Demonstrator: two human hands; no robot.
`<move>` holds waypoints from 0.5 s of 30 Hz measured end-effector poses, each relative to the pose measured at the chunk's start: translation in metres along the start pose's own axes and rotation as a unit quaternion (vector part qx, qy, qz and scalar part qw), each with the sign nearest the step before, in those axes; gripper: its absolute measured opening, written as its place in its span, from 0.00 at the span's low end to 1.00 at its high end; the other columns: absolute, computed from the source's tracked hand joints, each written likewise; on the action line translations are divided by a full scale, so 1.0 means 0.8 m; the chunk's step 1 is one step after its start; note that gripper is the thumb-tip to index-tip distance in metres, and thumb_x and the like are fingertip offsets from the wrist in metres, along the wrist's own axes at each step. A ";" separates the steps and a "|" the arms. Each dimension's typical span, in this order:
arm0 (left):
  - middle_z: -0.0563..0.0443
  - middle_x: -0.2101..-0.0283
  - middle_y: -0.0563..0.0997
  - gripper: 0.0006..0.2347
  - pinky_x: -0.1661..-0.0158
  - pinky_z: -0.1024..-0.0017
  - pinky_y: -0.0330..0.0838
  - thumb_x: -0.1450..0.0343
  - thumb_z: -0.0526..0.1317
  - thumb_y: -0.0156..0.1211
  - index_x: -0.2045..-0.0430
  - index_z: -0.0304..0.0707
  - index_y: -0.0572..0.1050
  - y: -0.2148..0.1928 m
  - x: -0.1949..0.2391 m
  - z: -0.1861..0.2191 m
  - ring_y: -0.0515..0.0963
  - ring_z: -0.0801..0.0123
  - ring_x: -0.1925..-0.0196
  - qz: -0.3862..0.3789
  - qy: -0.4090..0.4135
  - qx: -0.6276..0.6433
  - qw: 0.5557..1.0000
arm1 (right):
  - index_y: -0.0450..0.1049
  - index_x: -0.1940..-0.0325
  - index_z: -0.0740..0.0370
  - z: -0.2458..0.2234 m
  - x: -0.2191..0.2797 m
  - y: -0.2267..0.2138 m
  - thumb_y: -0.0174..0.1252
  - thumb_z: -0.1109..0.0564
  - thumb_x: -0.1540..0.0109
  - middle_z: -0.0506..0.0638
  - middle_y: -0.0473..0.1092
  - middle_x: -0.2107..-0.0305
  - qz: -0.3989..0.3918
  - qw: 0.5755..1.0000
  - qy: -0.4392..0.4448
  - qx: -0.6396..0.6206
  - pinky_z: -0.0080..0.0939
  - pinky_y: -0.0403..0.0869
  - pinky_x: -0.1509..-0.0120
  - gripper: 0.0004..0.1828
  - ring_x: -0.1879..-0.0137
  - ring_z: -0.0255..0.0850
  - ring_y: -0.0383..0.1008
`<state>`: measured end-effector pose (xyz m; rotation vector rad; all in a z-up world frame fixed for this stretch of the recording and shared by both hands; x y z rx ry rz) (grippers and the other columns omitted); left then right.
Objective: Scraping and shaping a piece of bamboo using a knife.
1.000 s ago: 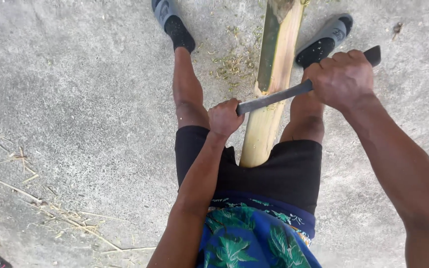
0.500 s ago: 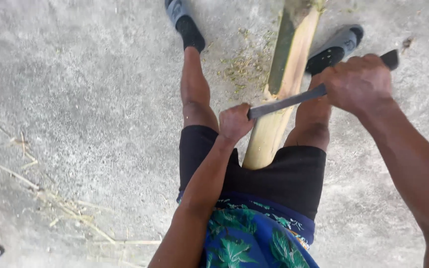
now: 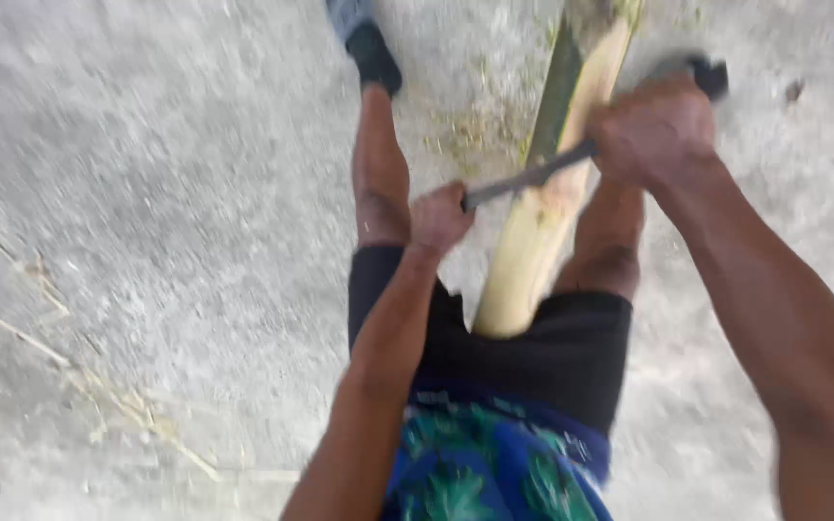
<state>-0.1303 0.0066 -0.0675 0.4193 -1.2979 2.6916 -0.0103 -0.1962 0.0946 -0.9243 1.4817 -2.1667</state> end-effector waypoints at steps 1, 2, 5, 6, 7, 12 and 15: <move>0.43 0.73 0.83 0.07 0.67 0.51 0.76 0.35 0.42 0.67 0.70 0.42 0.80 -0.009 -0.020 0.007 0.83 0.47 0.70 0.015 0.015 -0.008 1.000 | 0.76 0.81 0.48 0.016 -0.012 -0.018 0.67 0.49 0.48 0.43 0.73 0.81 0.018 1.000 0.012 0.006 0.40 0.71 0.62 0.09 0.70 0.38 0.76; 0.43 0.73 0.83 0.07 0.68 0.52 0.76 0.38 0.41 0.67 0.70 0.42 0.81 -0.008 0.000 0.020 0.83 0.47 0.71 0.027 0.028 0.020 0.999 | 0.75 0.82 0.49 0.017 -0.006 -0.031 0.67 0.47 0.47 0.43 0.72 0.82 0.014 1.000 0.006 0.001 0.39 0.70 0.64 0.12 0.72 0.38 0.76; 0.43 0.73 0.83 0.08 0.68 0.55 0.76 0.39 0.41 0.66 0.70 0.42 0.81 0.007 0.043 0.044 0.84 0.49 0.72 0.007 0.014 0.068 0.998 | 0.74 0.83 0.50 0.014 0.032 -0.026 0.66 0.46 0.43 0.43 0.72 0.83 0.011 1.000 -0.024 -0.007 0.37 0.69 0.65 0.16 0.73 0.37 0.75; 0.43 0.73 0.83 0.08 0.68 0.57 0.77 0.37 0.41 0.66 0.69 0.40 0.80 0.005 0.032 0.049 0.84 0.51 0.72 -0.021 0.021 0.074 0.997 | 0.73 0.83 0.51 0.019 0.040 -0.026 0.65 0.48 0.41 0.43 0.71 0.83 0.030 0.999 -0.016 -0.007 0.36 0.68 0.64 0.17 0.72 0.36 0.75; 0.43 0.73 0.83 0.08 0.68 0.57 0.77 0.37 0.41 0.66 0.69 0.40 0.80 0.006 0.028 0.048 0.84 0.51 0.72 -0.023 0.028 0.073 0.997 | 0.73 0.83 0.51 0.023 0.042 -0.022 0.65 0.48 0.41 0.43 0.71 0.83 0.029 1.000 -0.008 -0.006 0.36 0.68 0.64 0.17 0.72 0.36 0.75; 0.43 0.75 0.82 0.08 0.68 0.55 0.76 0.36 0.41 0.67 0.69 0.39 0.81 0.011 0.043 0.050 0.84 0.51 0.73 -0.021 0.022 0.075 0.997 | 0.71 0.81 0.49 0.018 0.047 -0.017 0.63 0.54 0.37 0.42 0.71 0.81 -0.004 1.000 -0.018 0.013 0.36 0.67 0.64 0.17 0.72 0.34 0.73; 0.43 0.74 0.83 0.09 0.68 0.56 0.77 0.38 0.41 0.66 0.69 0.39 0.81 0.021 0.027 0.043 0.84 0.51 0.73 0.007 0.051 0.088 0.995 | 0.72 0.82 0.47 0.005 0.025 -0.056 0.63 0.49 0.38 0.41 0.71 0.82 0.032 0.999 -0.022 0.035 0.35 0.67 0.65 0.17 0.73 0.33 0.73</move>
Point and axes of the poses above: each hand's wrist, its own x-axis away from the middle knuckle, its own y-axis out of the palm, z = x × y, the point moved 9 cm from there along -x, towards the middle knuckle
